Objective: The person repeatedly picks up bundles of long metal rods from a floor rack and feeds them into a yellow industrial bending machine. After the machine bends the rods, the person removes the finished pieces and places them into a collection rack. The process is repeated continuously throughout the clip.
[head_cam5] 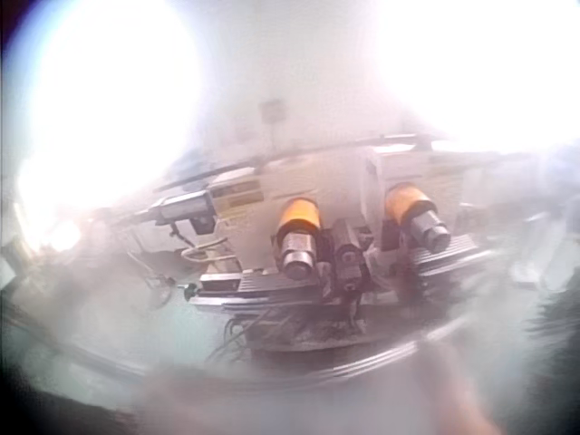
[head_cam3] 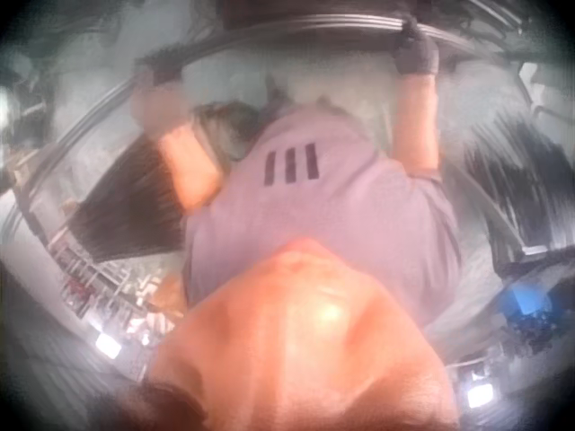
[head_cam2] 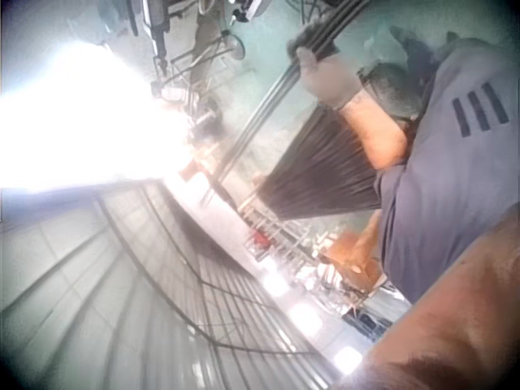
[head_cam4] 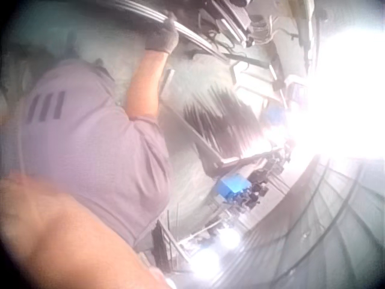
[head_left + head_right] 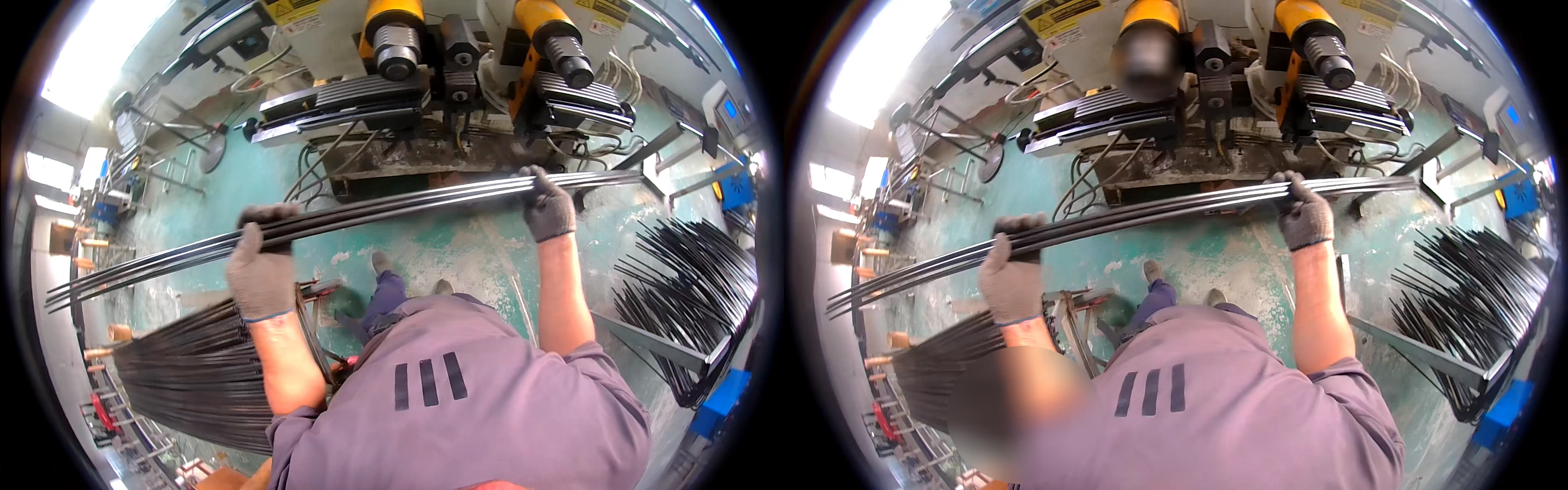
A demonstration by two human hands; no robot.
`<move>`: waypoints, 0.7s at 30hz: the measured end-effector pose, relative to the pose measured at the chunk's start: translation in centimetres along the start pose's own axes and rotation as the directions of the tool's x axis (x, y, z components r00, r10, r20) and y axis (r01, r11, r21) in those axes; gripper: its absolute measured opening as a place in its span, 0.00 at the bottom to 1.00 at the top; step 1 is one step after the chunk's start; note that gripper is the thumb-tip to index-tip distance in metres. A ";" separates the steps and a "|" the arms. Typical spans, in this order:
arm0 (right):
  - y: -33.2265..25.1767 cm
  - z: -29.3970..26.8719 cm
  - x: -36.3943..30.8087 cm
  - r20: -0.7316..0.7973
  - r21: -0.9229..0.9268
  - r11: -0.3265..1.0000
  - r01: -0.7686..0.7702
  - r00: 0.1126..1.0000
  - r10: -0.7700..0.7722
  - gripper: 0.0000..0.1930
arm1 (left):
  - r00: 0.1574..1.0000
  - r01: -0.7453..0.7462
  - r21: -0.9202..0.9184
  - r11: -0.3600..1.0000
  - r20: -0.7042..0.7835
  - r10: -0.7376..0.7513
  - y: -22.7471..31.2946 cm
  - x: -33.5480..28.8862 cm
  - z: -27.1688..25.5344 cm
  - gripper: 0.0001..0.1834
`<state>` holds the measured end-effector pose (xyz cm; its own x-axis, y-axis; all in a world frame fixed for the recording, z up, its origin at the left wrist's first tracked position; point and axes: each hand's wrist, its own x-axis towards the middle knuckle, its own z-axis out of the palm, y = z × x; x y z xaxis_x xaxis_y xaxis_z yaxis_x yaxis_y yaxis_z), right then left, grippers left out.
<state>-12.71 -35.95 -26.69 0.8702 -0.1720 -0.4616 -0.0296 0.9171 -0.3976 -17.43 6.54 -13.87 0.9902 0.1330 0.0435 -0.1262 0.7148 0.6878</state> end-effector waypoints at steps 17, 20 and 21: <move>4.4 10.0 7.1 -0.072 -0.177 0.924 0.338 0.932 -0.355 0.14 | 0.978 0.185 -0.061 0.981 -0.083 -0.190 -0.6 18.2 -10.9 0.18; 3.7 11.9 8.7 -0.254 -0.255 0.872 0.418 0.841 -0.477 0.14 | 0.966 0.181 -0.027 0.983 0.191 -0.173 2.1 22.9 -14.5 0.22; 3.3 13.5 8.3 -0.303 -0.269 0.860 0.434 0.810 -0.503 0.14 | 0.976 0.177 -0.075 0.981 0.145 -0.165 3.5 24.3 -16.5 0.25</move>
<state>1.06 -29.52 -21.18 0.5706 -0.7094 -0.4138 0.2196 0.6173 -0.7555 5.22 23.61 -22.37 0.9956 -0.0877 0.0337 0.0472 0.7768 0.6280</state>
